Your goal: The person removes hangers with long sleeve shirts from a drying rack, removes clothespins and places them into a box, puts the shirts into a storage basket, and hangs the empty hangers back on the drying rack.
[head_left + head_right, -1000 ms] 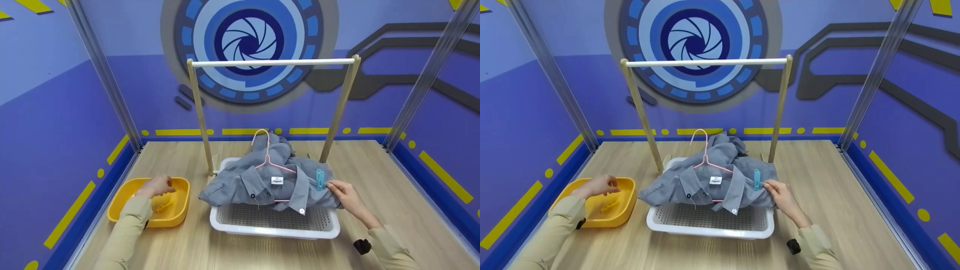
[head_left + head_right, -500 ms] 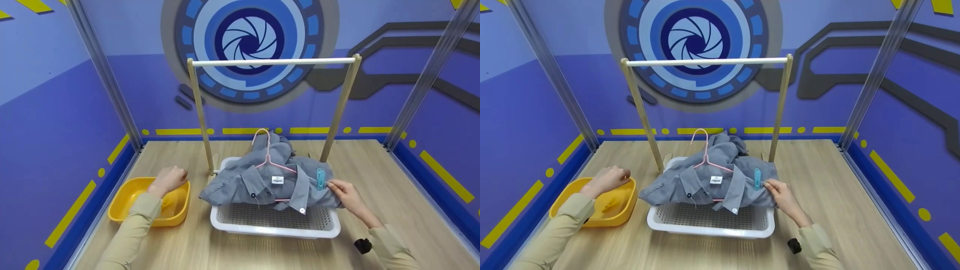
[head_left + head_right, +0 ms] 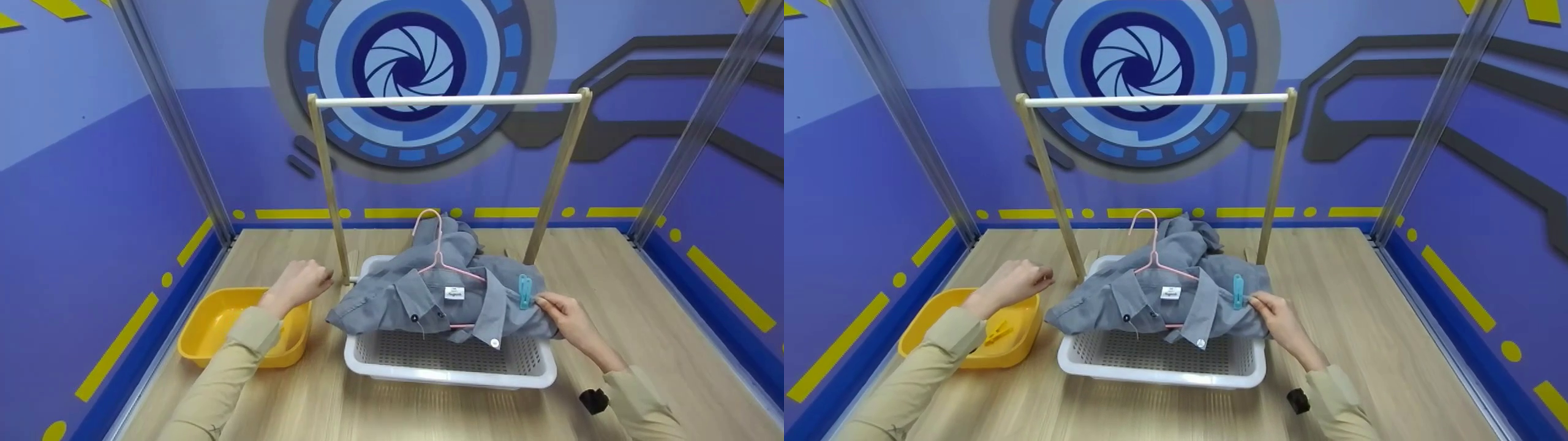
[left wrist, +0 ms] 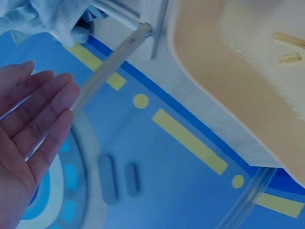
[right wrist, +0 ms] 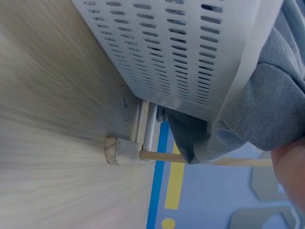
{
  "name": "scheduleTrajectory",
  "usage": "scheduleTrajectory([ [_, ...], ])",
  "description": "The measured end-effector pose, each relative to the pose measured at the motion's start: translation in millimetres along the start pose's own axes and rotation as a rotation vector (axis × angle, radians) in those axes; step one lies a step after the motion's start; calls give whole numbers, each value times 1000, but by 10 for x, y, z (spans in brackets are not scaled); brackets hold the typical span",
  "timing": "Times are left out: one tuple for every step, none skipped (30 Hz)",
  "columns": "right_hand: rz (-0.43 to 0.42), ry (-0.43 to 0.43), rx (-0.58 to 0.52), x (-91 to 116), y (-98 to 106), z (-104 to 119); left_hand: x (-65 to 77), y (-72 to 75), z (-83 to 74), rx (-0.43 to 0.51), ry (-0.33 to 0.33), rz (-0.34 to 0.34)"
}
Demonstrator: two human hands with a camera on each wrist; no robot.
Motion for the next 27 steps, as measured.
scheduleTrajectory([
  [-1,4,2,1,-1,-3,-18,10,-17,-2,-12,-11],
  [-1,7,7,1,-3,-6,-39,19,-38,-6,-27,-27],
  [-2,8,9,4,-4,-10,-61,30,-61,-9,-43,-45],
  [-3,7,12,7,-5,-13,-82,41,-88,-7,-58,-63],
  [-3,3,11,10,-4,-13,-107,52,-118,-5,-73,-81],
  [-4,-1,13,12,-5,-16,-132,67,-153,-2,-87,-94],
  [-4,-4,10,13,-5,-16,-158,83,-187,-2,-100,-107],
  [-3,-8,7,14,-6,-18,-184,103,-221,-9,-113,-123],
  [-1,-16,6,13,-5,-12,-210,120,-251,-15,-127,-135],
  [-2,-19,6,10,-3,40,-237,133,-276,-21,-141,-149],
  [-3,-21,5,6,-2,92,-265,150,-301,-30,-155,-160],
  [-4,-22,4,0,-1,143,-290,167,-323,-40,-168,-169],
  [-4,-18,6,-3,2,201,-313,184,-345,-49,-182,-181],
  [-5,-16,9,-7,3,259,-336,199,-366,-56,-196,-190],
  [-7,-16,11,-11,5,320,-358,212,-389,-57,-207,-195],
  [-10,-14,10,-13,7,374,-377,227,-414,-60,-219,-203],
  [-12,-14,10,-15,8,385,-395,241,-441,-62,-231,-207],
  [-14,-14,13,-16,9,392,-412,253,-469,-62,-244,-215],
  [-15,-15,18,-14,10,397,-428,261,-493,-63,-256,-225],
  [-16,-20,18,-15,11,396,-444,265,-518,-65,-270,-235],
  [-15,-21,18,-14,12,389,-460,270,-542,-65,-283,-246],
  [-13,-18,20,-10,13,377,-475,271,-565,-65,-294,-255],
  [-9,-11,20,-9,13,365,-490,267,-584,-62,-302,-263],
  [-4,-3,22,-6,13,344,-502,265,-603,-60,-309,-270],
  [-1,-5,18,-4,11,300,-515,261,-620,-55,-314,-276],
  [3,-9,12,-2,9,254,-527,263,-642,-50,-319,-282],
  [4,-13,11,-1,6,207,-539,264,-662,-46,-323,-289],
])
Point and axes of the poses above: each hand's wrist, its own x-axis away from the middle knuckle, its own y-axis out of the back of the hand, z = x × y, the point moved 1 cm from there along -x, towards the middle knuckle
